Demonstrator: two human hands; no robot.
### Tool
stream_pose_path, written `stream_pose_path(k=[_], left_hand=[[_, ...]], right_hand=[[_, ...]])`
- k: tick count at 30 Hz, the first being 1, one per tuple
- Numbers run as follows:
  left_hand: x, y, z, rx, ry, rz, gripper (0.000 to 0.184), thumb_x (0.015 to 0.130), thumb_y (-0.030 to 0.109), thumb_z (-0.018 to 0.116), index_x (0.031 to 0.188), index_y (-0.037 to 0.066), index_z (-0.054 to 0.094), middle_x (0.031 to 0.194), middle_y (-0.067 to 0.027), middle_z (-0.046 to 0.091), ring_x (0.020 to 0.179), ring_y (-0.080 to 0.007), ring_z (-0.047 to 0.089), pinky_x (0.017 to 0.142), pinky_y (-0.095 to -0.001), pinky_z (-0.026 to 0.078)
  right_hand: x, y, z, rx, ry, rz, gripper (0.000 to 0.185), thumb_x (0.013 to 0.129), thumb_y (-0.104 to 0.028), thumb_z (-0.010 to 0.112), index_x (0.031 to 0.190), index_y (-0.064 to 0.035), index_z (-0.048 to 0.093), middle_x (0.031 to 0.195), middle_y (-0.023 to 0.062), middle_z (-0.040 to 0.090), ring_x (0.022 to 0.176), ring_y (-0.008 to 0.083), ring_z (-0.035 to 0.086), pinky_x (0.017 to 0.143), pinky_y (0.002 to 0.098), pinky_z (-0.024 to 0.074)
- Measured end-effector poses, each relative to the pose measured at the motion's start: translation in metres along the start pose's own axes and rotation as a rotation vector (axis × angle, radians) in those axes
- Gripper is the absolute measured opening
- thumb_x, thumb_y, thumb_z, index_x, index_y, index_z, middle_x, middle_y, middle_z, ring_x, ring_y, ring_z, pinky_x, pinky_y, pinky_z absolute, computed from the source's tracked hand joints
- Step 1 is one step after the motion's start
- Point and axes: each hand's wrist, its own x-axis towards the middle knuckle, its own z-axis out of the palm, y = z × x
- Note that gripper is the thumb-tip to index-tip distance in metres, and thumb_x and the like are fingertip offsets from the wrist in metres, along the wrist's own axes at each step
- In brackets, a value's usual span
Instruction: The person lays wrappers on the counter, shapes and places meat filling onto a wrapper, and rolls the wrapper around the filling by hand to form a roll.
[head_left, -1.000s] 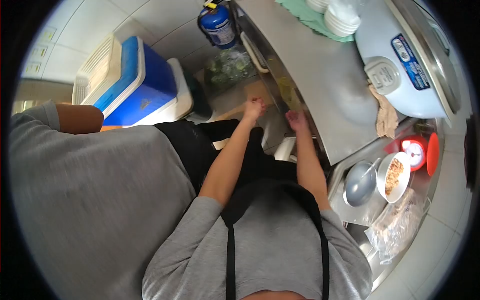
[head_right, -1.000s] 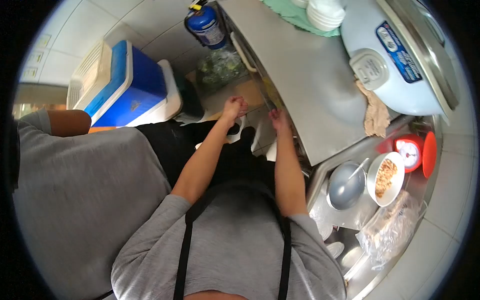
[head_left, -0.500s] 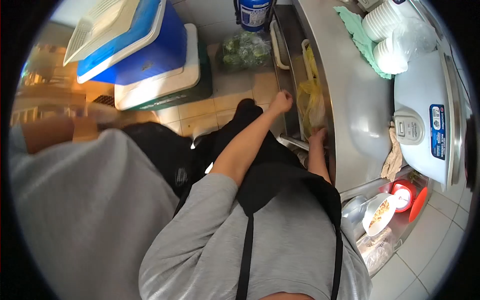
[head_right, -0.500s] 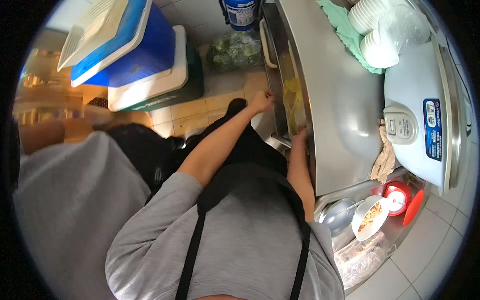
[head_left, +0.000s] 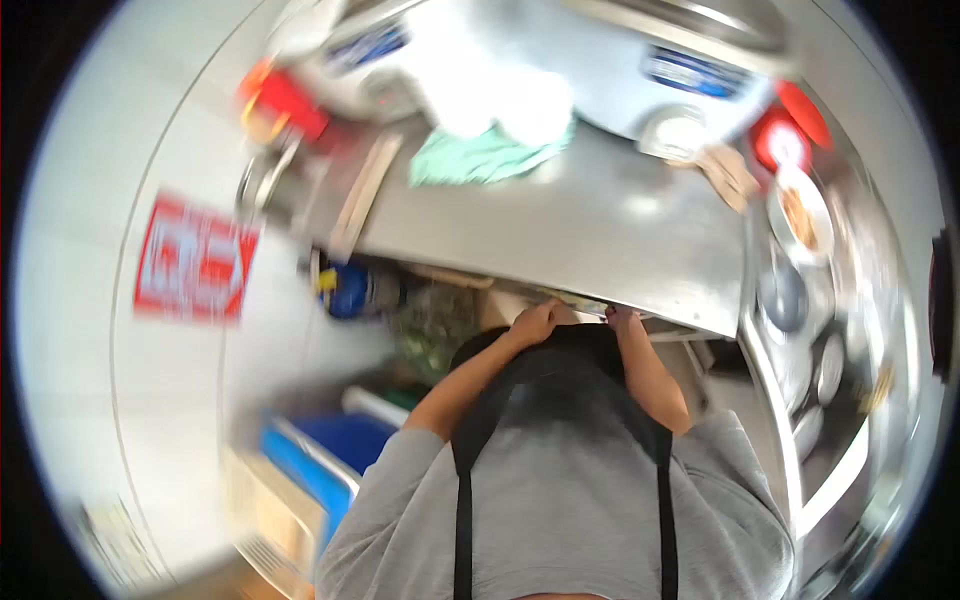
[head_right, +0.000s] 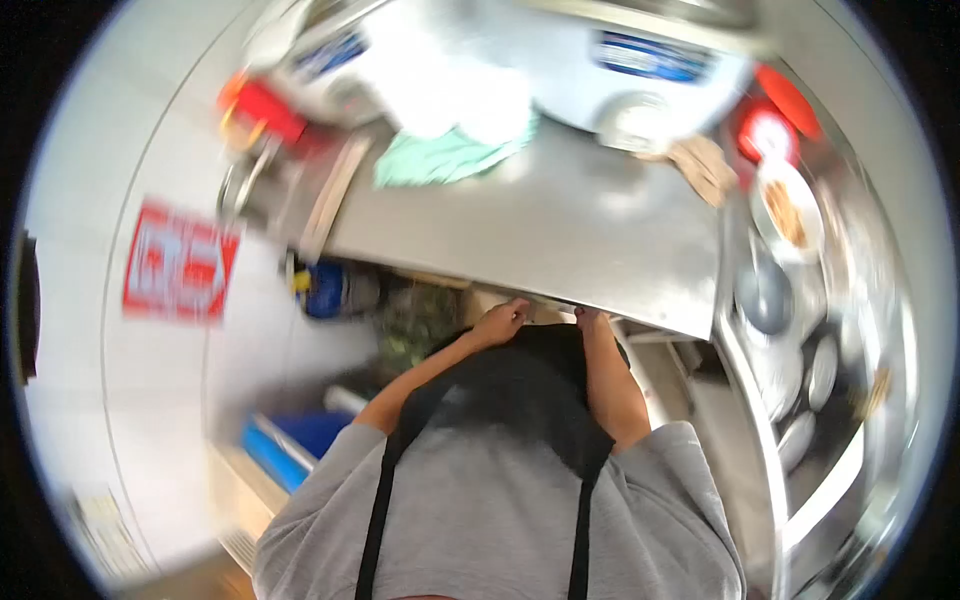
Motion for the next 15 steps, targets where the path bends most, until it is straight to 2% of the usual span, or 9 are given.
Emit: stream_pose_path(k=[3, 4, 5, 6, 7, 8, 9, 11, 15], left_hand=[[0.012, 0.009, -0.006, 0.303, 0.171, 0.209, 0.042, 0.084, 0.021, 0.054, 0.119, 0.000, 0.047, 0.107, -0.0242, 0.057, 0.097, -0.0408, 0.055, 0.083, -0.0468, 0.045], [0.031, 0.010, -0.012, 0.457, 0.183, 0.322, 0.040, 0.083, 0.021, 0.055, 0.117, 0.000, 0.050, 0.107, -0.0237, 0.057, 0.097, -0.0406, 0.055, 0.083, -0.0476, 0.045], [0.039, 0.010, -0.009, 0.587, 0.190, 0.430, 0.039, 0.081, 0.021, 0.057, 0.114, -0.001, 0.052, 0.107, -0.0233, 0.057, 0.097, -0.0404, 0.055, 0.083, -0.0483, 0.045], [0.045, 0.015, -0.007, 0.654, 0.100, 0.388, 0.037, 0.078, 0.021, 0.060, 0.109, 0.001, 0.057, 0.108, -0.0223, 0.057, 0.097, -0.0406, 0.055, 0.083, -0.0491, 0.044], [0.061, 0.008, -0.005, 0.736, 0.009, 0.270, 0.036, 0.076, 0.021, 0.063, 0.106, 0.003, 0.059, 0.105, -0.0213, 0.059, 0.095, -0.0397, 0.056, 0.082, -0.0488, 0.045], [0.067, 0.004, -0.006, 0.748, -0.012, 0.241, 0.031, 0.075, 0.022, 0.063, 0.101, 0.004, 0.062, 0.097, -0.0214, 0.061, 0.088, -0.0403, 0.058, 0.078, -0.0499, 0.046], [0.078, -0.015, -0.001, 0.796, 0.134, 0.252, 0.033, 0.079, 0.033, 0.062, 0.092, 0.002, 0.062, 0.088, -0.0190, 0.063, 0.083, -0.0357, 0.061, 0.074, -0.0472, 0.048], [0.092, -0.027, -0.017, 0.563, 0.303, 0.568, 0.034, 0.084, 0.030, 0.056, 0.101, 0.002, 0.060, 0.091, -0.0232, 0.063, 0.082, -0.0414, 0.060, 0.074, -0.0469, 0.049], [0.109, -0.053, -0.033, 0.538, 0.440, 0.608, 0.042, 0.092, 0.031, 0.044, 0.106, -0.005, 0.059, 0.108, -0.0266, 0.058, 0.096, -0.0400, 0.057, 0.084, -0.0419, 0.046]], right_hand=[[-0.026, 0.011, -0.003, 0.085, 0.103, -0.080, 0.021, 0.087, -0.025, 0.057, 0.104, -0.0112, 0.059, 0.080, 0.0089, 0.062, 0.042, 0.0107, 0.042, 0.038, 0.0265, 0.0352], [-0.068, -0.009, 0.007, 0.086, 0.116, -0.076, 0.013, 0.089, -0.020, 0.052, 0.090, -0.0093, 0.059, 0.067, 0.0058, 0.058, 0.039, 0.0072, 0.034, 0.032, 0.0217, 0.0250], [-0.056, 0.011, -0.002, 0.093, 0.122, -0.065, 0.018, 0.088, -0.022, 0.056, 0.101, -0.0106, 0.061, 0.069, 0.0057, 0.061, 0.036, 0.0069, 0.033, 0.032, 0.0244, 0.0274], [-0.077, 0.014, 0.006, 0.032, 0.153, -0.068, 0.028, 0.086, -0.023, 0.058, 0.111, -0.0092, 0.056, 0.089, 0.0087, 0.062, 0.059, 0.0120, 0.050, 0.049, 0.0277, 0.0434], [-0.090, 0.016, 0.022, 0.120, 0.220, -0.033, 0.061, 0.084, -0.029, 0.063, 0.135, -0.0126, 0.035, 0.119, 0.0121, 0.053, 0.100, 0.0238, 0.053, 0.078, 0.0411, 0.0466], [-0.098, 0.021, 0.028, 0.239, 0.198, -0.033, 0.085, 0.081, -0.035, 0.067, 0.144, -0.0167, 0.012, 0.136, 0.0124, 0.038, 0.127, 0.0298, 0.032, 0.095, 0.0492, 0.0359], [-0.097, 0.037, 0.036, 0.312, 0.128, -0.025, 0.093, 0.079, -0.035, 0.069, 0.144, -0.0166, 0.005, 0.139, 0.0139, 0.035, 0.129, 0.0313, 0.031, 0.094, 0.0504, 0.0363], [-0.079, 0.059, 0.049, 0.279, -0.015, 0.063, 0.069, 0.080, -0.026, 0.068, 0.135, -0.0113, 0.028, 0.117, 0.0131, 0.054, 0.112, 0.0248, 0.049, 0.088, 0.0448, 0.0419], [-0.089, 0.045, 0.037, 0.866, -0.097, -0.496, 0.024, 0.084, -0.008, 0.058, 0.107, -0.0073, 0.051, 0.082, 0.0026, 0.059, 0.069, 0.0127, 0.057, 0.056, 0.0234, 0.0457]])
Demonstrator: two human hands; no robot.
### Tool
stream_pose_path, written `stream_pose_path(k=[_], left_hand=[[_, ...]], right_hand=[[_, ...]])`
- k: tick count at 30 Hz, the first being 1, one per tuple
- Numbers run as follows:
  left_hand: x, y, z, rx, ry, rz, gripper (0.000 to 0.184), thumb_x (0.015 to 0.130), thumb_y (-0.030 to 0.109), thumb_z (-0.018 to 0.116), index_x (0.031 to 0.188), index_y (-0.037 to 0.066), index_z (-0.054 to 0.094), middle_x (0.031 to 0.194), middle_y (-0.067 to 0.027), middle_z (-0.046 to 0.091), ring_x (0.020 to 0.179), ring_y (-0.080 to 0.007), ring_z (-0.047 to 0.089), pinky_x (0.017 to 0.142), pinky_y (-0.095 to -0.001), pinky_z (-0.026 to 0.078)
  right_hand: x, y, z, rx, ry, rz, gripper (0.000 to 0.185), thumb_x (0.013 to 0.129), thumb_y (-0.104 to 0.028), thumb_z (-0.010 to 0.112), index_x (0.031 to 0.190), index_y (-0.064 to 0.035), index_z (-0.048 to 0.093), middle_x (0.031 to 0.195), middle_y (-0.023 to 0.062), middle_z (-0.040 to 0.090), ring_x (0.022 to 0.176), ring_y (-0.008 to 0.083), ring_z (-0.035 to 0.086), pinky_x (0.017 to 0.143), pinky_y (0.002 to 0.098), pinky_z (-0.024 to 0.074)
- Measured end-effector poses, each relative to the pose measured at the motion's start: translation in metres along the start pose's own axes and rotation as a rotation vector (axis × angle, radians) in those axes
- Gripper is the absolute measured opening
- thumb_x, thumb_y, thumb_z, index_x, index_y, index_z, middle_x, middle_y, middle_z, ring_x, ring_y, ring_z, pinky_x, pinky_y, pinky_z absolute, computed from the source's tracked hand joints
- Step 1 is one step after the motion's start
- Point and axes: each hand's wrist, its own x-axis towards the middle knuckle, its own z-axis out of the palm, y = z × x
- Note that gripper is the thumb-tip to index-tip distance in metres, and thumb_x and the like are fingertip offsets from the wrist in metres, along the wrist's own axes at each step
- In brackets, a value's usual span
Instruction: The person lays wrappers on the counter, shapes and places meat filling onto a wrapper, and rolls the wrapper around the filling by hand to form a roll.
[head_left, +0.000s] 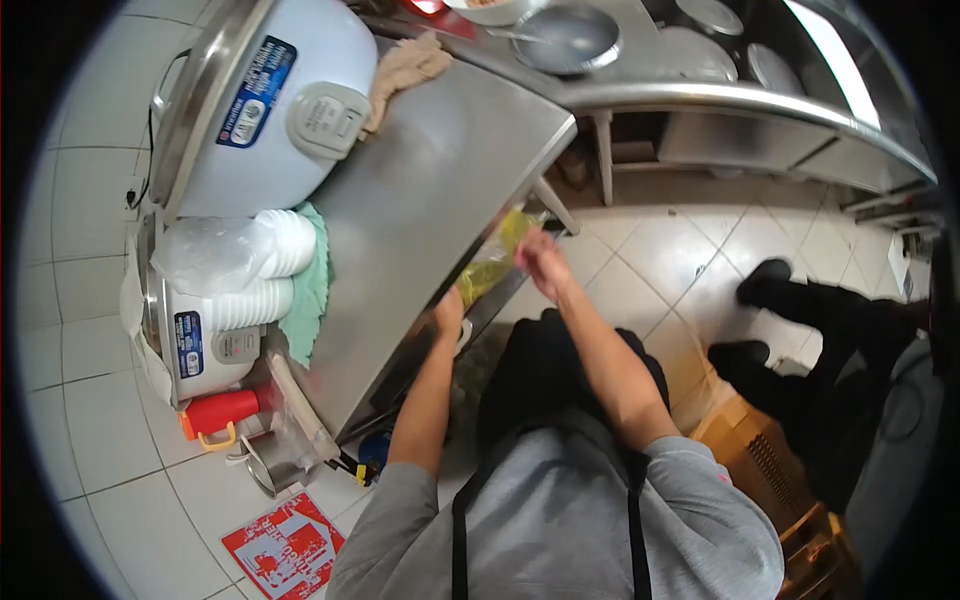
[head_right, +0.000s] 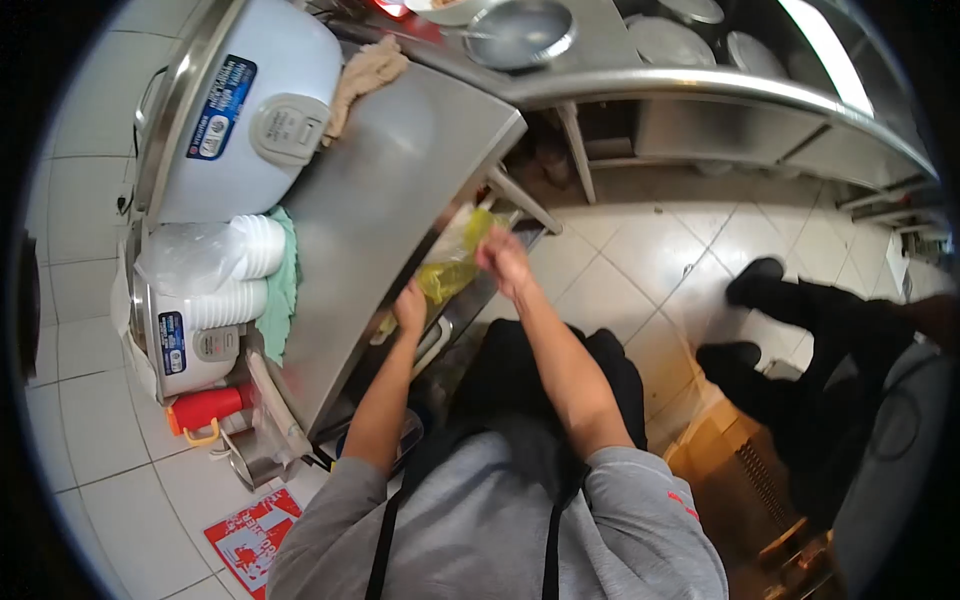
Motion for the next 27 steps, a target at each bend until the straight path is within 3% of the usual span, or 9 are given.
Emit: stream_pose_path(k=[2, 7, 8, 10, 13, 17, 21, 24, 27], left_hand=[[0.005, -0.015, 0.001, 0.016, 0.000, -0.017, 0.039, 0.091, 0.027, 0.045, 0.107, -0.005, 0.059, 0.109, -0.0243, 0.059, 0.094, -0.0374, 0.059, 0.083, -0.0397, 0.047], [0.020, -0.031, 0.010, -0.021, -0.124, 0.001, 0.036, 0.091, 0.025, 0.047, 0.112, -0.002, 0.058, 0.113, -0.0205, 0.059, 0.097, -0.0345, 0.059, 0.088, -0.0360, 0.045], [0.026, -0.056, 0.034, 0.091, -0.068, 0.106, 0.037, 0.090, 0.025, 0.048, 0.115, -0.002, 0.056, 0.116, -0.0210, 0.057, 0.103, -0.0355, 0.055, 0.091, -0.0375, 0.043], [0.035, -0.036, 0.010, 0.005, -0.100, 0.070, 0.038, 0.090, 0.026, 0.048, 0.116, -0.002, 0.055, 0.117, -0.0208, 0.056, 0.104, -0.0354, 0.054, 0.092, -0.0379, 0.042], [0.041, -0.018, -0.021, -0.054, -0.120, 0.044, 0.039, 0.090, 0.026, 0.049, 0.118, -0.001, 0.053, 0.119, -0.0206, 0.055, 0.107, -0.0353, 0.052, 0.093, -0.0385, 0.041], [0.041, -0.010, -0.031, -0.085, -0.108, 0.035, 0.042, 0.089, 0.027, 0.050, 0.120, -0.001, 0.051, 0.121, -0.0202, 0.053, 0.110, -0.0352, 0.050, 0.095, -0.0393, 0.039], [0.040, -0.003, -0.037, -0.110, -0.105, 0.025, 0.044, 0.089, 0.028, 0.051, 0.122, -0.001, 0.049, 0.124, -0.0199, 0.051, 0.113, -0.0350, 0.048, 0.097, -0.0401, 0.037], [0.037, 0.003, -0.044, -0.130, -0.102, 0.026, 0.046, 0.089, 0.029, 0.052, 0.124, -0.001, 0.048, 0.126, -0.0196, 0.049, 0.115, -0.0349, 0.046, 0.099, -0.0406, 0.035], [0.035, 0.009, -0.054, -0.124, -0.102, 0.029, 0.048, 0.088, 0.030, 0.053, 0.125, 0.000, 0.046, 0.127, -0.0194, 0.048, 0.117, -0.0348, 0.044, 0.100, -0.0412, 0.034]], right_hand=[[-0.013, -0.036, 0.032, 0.217, 0.276, -0.220, 0.013, 0.086, -0.006, 0.053, 0.098, -0.0070, 0.056, 0.074, 0.0017, 0.058, 0.066, 0.0121, 0.057, 0.055, 0.0257, 0.0468], [-0.033, 0.018, 0.020, -0.926, -0.240, 0.155, 0.009, 0.085, -0.010, 0.053, 0.086, -0.0044, 0.059, 0.076, 0.0038, 0.062, 0.071, 0.0162, 0.060, 0.066, 0.0287, 0.0506], [-0.018, 0.050, 0.013, -1.149, -0.415, -0.235, 0.010, 0.079, -0.005, 0.054, 0.084, 0.0001, 0.061, 0.077, 0.0100, 0.063, 0.071, 0.0219, 0.060, 0.063, 0.0327, 0.0493], [0.004, 0.054, 0.039, -1.331, -0.333, -0.479, 0.013, 0.072, 0.000, 0.052, 0.079, 0.0025, 0.063, 0.075, 0.0170, 0.061, 0.071, 0.0292, 0.059, 0.063, 0.0377, 0.0473], [0.030, 0.016, 0.066, -1.406, -0.150, -0.540, 0.015, 0.068, -0.001, 0.054, 0.081, -0.0019, 0.063, 0.084, 0.0166, 0.060, 0.081, 0.0371, 0.056, 0.074, 0.0421, 0.0464], [0.036, 0.040, 0.055, -1.851, -0.067, -0.949, 0.009, 0.071, -0.008, 0.056, 0.074, -0.0059, 0.065, 0.087, 0.0109, 0.059, 0.086, 0.0279, 0.058, 0.070, 0.0378, 0.0490], [0.039, 0.052, 0.067, -2.020, -0.232, -0.575, 0.012, 0.073, -0.012, 0.055, 0.073, -0.0062, 0.066, 0.089, 0.0097, 0.062, 0.086, 0.0242, 0.062, 0.066, 0.0350, 0.0512], [0.055, 0.071, 0.061, -2.104, -0.217, -0.660, 0.013, 0.073, -0.013, 0.054, 0.075, -0.0078, 0.065, 0.084, 0.0096, 0.062, 0.078, 0.0259, 0.064, 0.062, 0.0363, 0.0506], [0.067, 0.082, 0.056, -1.813, -0.109, -0.932, 0.013, 0.073, -0.013, 0.054, 0.079, -0.0092, 0.065, 0.078, 0.0101, 0.063, 0.072, 0.0268, 0.064, 0.059, 0.0374, 0.0494]])
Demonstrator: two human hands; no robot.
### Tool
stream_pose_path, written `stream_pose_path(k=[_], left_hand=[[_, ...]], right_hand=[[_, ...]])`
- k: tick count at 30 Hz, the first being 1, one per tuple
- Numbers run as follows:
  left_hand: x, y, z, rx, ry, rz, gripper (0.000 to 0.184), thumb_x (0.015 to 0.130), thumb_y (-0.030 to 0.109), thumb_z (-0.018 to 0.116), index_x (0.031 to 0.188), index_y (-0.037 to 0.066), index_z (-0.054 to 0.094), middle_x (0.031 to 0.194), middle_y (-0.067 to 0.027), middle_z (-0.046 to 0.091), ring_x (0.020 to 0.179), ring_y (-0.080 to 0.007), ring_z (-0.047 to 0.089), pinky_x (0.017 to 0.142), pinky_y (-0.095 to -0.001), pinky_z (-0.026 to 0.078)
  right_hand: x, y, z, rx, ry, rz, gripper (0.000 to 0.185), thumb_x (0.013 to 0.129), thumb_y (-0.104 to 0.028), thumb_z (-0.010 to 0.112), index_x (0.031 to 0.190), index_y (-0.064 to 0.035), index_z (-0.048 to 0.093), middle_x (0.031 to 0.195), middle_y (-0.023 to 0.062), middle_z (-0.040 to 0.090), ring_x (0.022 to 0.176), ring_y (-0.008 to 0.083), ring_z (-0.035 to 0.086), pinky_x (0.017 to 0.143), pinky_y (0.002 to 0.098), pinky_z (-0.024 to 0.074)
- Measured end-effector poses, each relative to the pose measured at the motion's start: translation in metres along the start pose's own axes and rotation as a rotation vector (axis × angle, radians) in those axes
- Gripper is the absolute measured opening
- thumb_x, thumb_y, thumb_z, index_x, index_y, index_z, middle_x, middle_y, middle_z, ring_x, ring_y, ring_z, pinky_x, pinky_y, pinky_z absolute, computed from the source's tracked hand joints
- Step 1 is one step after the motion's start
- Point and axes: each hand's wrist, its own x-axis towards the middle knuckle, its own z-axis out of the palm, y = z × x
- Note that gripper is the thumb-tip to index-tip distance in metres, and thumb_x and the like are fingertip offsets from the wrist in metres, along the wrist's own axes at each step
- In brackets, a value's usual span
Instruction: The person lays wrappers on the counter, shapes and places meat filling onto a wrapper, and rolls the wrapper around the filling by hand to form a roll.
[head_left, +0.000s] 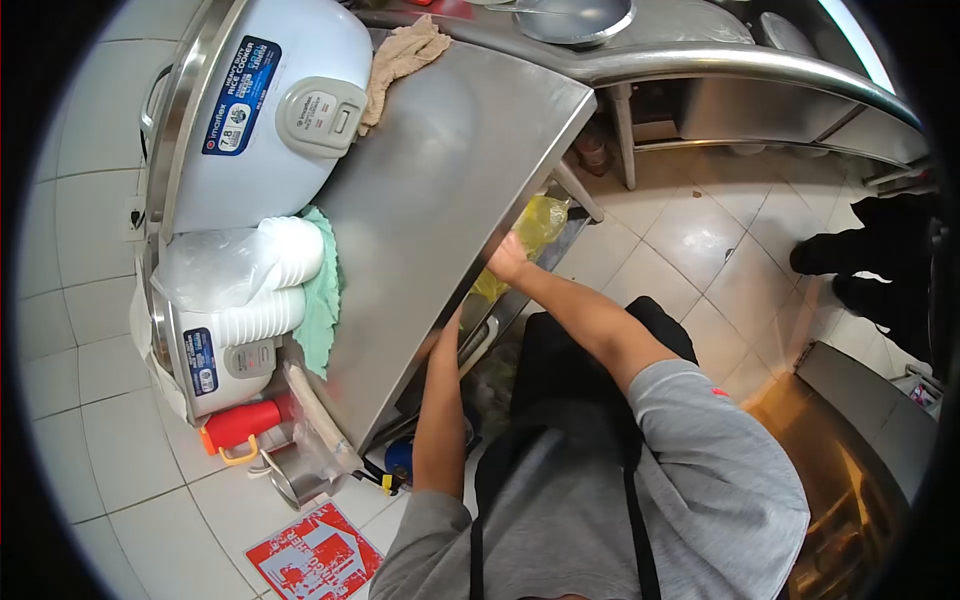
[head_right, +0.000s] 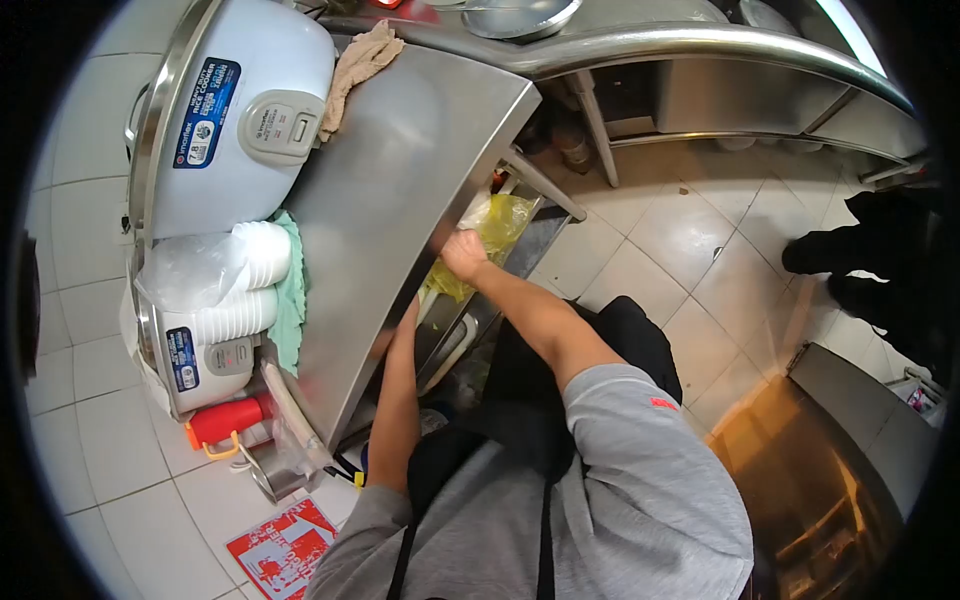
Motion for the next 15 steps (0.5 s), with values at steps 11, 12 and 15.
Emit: stream_pose_path(k=[11, 12, 15], left_hand=[[0.001, 0.000, 0.004, -0.031, 0.044, -0.024, 0.052, 0.088, 0.035, 0.052, 0.125, 0.000, 0.046, 0.128, -0.0183, 0.047, 0.118, -0.0339, 0.044, 0.098, -0.0422, 0.036], [0.001, 0.002, 0.003, -0.033, 0.041, -0.030, 0.051, 0.088, 0.035, 0.051, 0.125, 0.000, 0.046, 0.128, -0.0182, 0.047, 0.118, -0.0339, 0.044, 0.098, -0.0422, 0.036], [0.004, 0.006, 0.001, -0.044, 0.035, -0.045, 0.051, 0.089, 0.035, 0.051, 0.125, 0.001, 0.046, 0.128, -0.0182, 0.047, 0.118, -0.0338, 0.044, 0.097, -0.0423, 0.037]], right_hand=[[0.007, -0.007, 0.011, 0.242, -0.232, 0.302, 0.040, 0.085, -0.025, 0.045, 0.121, -0.0096, 0.053, 0.124, 0.0124, 0.052, 0.115, 0.0285, 0.048, 0.095, 0.0382, 0.0380], [0.003, -0.007, 0.006, 0.145, -0.153, 0.138, 0.038, 0.084, -0.020, 0.044, 0.120, -0.0093, 0.054, 0.120, 0.0130, 0.054, 0.112, 0.0287, 0.050, 0.092, 0.0392, 0.0396], [0.009, -0.007, -0.008, 0.069, -0.224, 0.108, 0.037, 0.085, -0.016, 0.042, 0.119, -0.0081, 0.054, 0.120, 0.0130, 0.055, 0.111, 0.0287, 0.051, 0.094, 0.0387, 0.0391]])
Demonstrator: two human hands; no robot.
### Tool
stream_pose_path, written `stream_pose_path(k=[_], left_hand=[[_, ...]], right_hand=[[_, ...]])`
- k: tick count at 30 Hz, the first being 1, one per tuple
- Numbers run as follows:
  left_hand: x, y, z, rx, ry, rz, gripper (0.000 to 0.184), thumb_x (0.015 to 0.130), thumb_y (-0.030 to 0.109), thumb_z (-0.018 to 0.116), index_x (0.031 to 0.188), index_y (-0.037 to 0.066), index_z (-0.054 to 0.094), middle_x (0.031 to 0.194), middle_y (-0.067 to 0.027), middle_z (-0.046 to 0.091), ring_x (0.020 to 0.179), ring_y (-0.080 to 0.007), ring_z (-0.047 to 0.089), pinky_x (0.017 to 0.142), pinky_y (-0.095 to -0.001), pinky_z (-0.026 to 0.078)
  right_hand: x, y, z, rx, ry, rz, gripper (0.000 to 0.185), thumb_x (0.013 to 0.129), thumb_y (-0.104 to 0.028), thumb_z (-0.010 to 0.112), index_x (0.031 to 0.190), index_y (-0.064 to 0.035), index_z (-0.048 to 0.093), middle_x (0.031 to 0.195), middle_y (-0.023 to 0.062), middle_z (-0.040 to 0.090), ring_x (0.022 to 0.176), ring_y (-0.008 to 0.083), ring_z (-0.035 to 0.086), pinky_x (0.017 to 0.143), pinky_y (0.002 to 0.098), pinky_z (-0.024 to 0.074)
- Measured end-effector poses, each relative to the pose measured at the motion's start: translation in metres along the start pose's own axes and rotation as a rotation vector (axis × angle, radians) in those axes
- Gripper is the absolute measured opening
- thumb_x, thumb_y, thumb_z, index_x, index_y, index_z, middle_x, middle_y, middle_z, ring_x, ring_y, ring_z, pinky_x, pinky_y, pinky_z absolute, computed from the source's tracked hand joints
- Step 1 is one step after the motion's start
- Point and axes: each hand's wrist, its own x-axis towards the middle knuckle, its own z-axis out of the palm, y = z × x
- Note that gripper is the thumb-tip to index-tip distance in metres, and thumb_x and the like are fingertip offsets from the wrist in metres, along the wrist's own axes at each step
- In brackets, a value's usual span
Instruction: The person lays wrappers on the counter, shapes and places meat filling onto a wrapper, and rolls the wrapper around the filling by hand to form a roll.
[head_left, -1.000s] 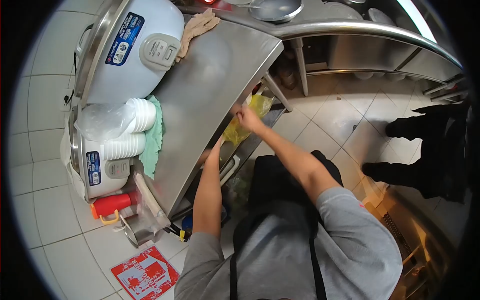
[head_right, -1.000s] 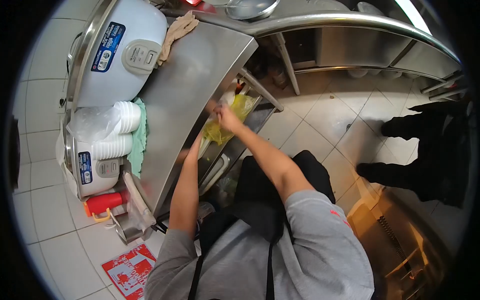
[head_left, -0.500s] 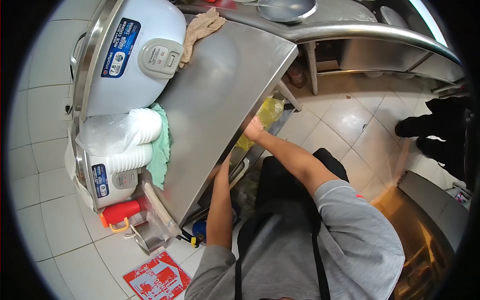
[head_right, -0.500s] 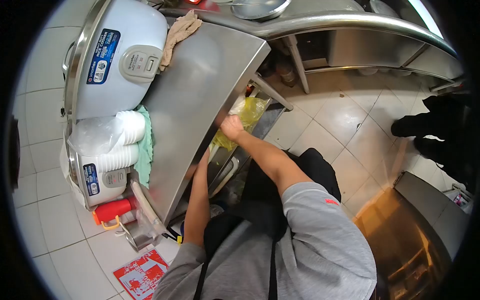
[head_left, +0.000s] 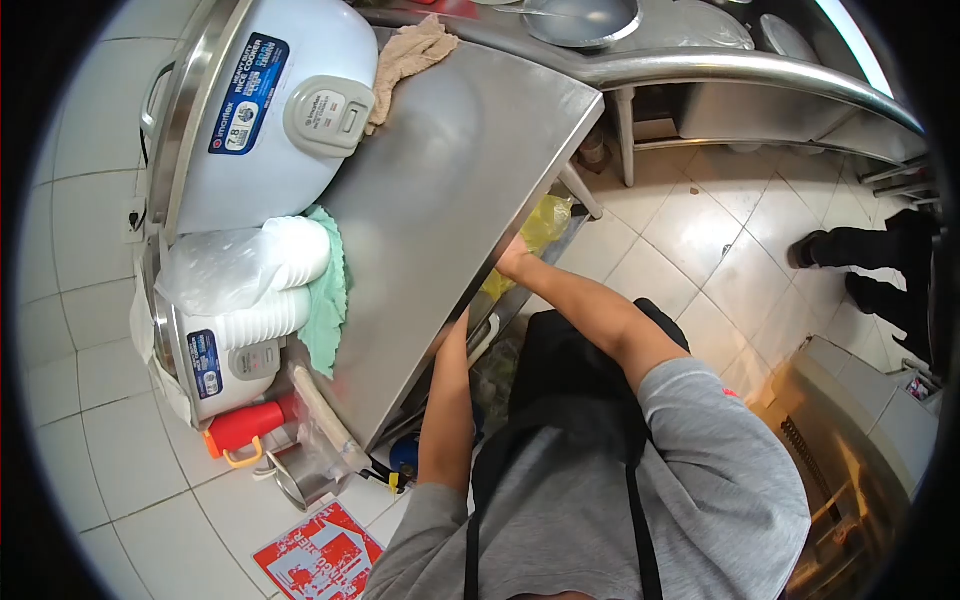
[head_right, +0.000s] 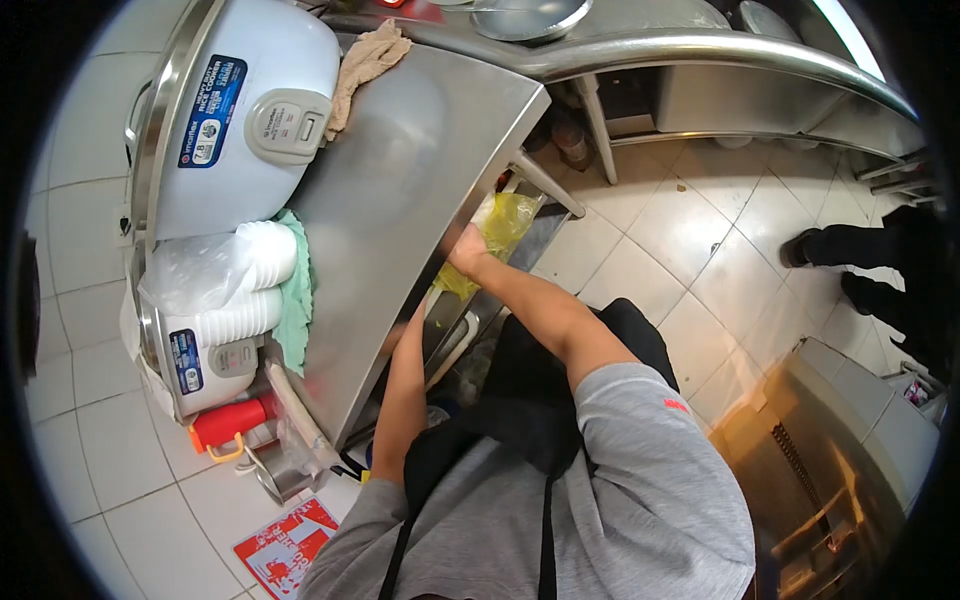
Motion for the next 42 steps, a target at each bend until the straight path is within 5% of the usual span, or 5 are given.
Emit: stream_pose_path(k=[24, 29, 33, 38, 42], left_hand=[[-0.037, 0.026, -0.016, 0.292, -0.564, -0.208, 0.050, 0.091, 0.039, 0.042, 0.122, 0.001, 0.050, 0.118, -0.0188, 0.055, 0.107, -0.0358, 0.053, 0.089, -0.0423, 0.043], [-0.140, 0.043, -0.041, -1.140, -0.982, -0.807, 0.072, 0.089, 0.065, 0.024, 0.129, 0.009, 0.042, 0.123, -0.0103, 0.051, 0.107, -0.0239, 0.052, 0.090, -0.0350, 0.043], [-0.145, 0.109, -0.114, -1.686, -0.874, -0.987, 0.064, 0.093, 0.058, 0.028, 0.137, 0.011, 0.034, 0.129, -0.0087, 0.042, 0.110, -0.0194, 0.049, 0.093, -0.0320, 0.041], [-0.052, 0.144, -0.219, -1.616, -0.154, -0.206, 0.066, 0.092, 0.022, 0.054, 0.144, 0.012, 0.015, 0.137, -0.0089, 0.034, 0.124, -0.0206, 0.037, 0.102, -0.0347, 0.032], [0.006, 0.119, -0.239, -1.240, 0.024, -0.104, 0.062, 0.088, 0.020, 0.057, 0.140, 0.008, 0.025, 0.136, -0.0107, 0.037, 0.125, -0.0217, 0.037, 0.099, -0.0347, 0.034]], right_hand=[[-0.140, -0.098, -0.157, 0.251, 0.086, -0.092, 0.012, 0.080, -0.008, 0.058, 0.092, -0.0065, 0.054, 0.076, 0.0121, 0.057, 0.063, 0.0295, 0.059, 0.053, 0.0390, 0.0456], [-0.140, -0.138, -0.222, 0.281, -0.325, -0.119, 0.011, 0.078, -0.013, 0.059, 0.087, -0.0071, 0.058, 0.068, 0.0141, 0.060, 0.061, 0.0329, 0.060, 0.054, 0.0404, 0.0471], [-0.093, -0.207, -0.300, 0.382, -0.415, -0.305, 0.017, 0.074, -0.007, 0.059, 0.091, -0.0023, 0.061, 0.078, 0.0151, 0.061, 0.068, 0.0312, 0.061, 0.060, 0.0372, 0.0483], [-0.048, -0.249, -0.382, 0.317, -0.007, -0.825, 0.026, 0.056, -0.003, 0.053, 0.081, -0.0015, 0.061, 0.085, 0.0117, 0.063, 0.065, 0.0260, 0.058, 0.056, 0.0329, 0.0451], [-0.031, -0.213, -0.397, 0.267, -0.231, -0.427, 0.036, 0.062, -0.003, 0.047, 0.095, 0.0010, 0.062, 0.120, 0.0165, 0.053, 0.085, 0.0296, 0.059, 0.076, 0.0350, 0.0473]])
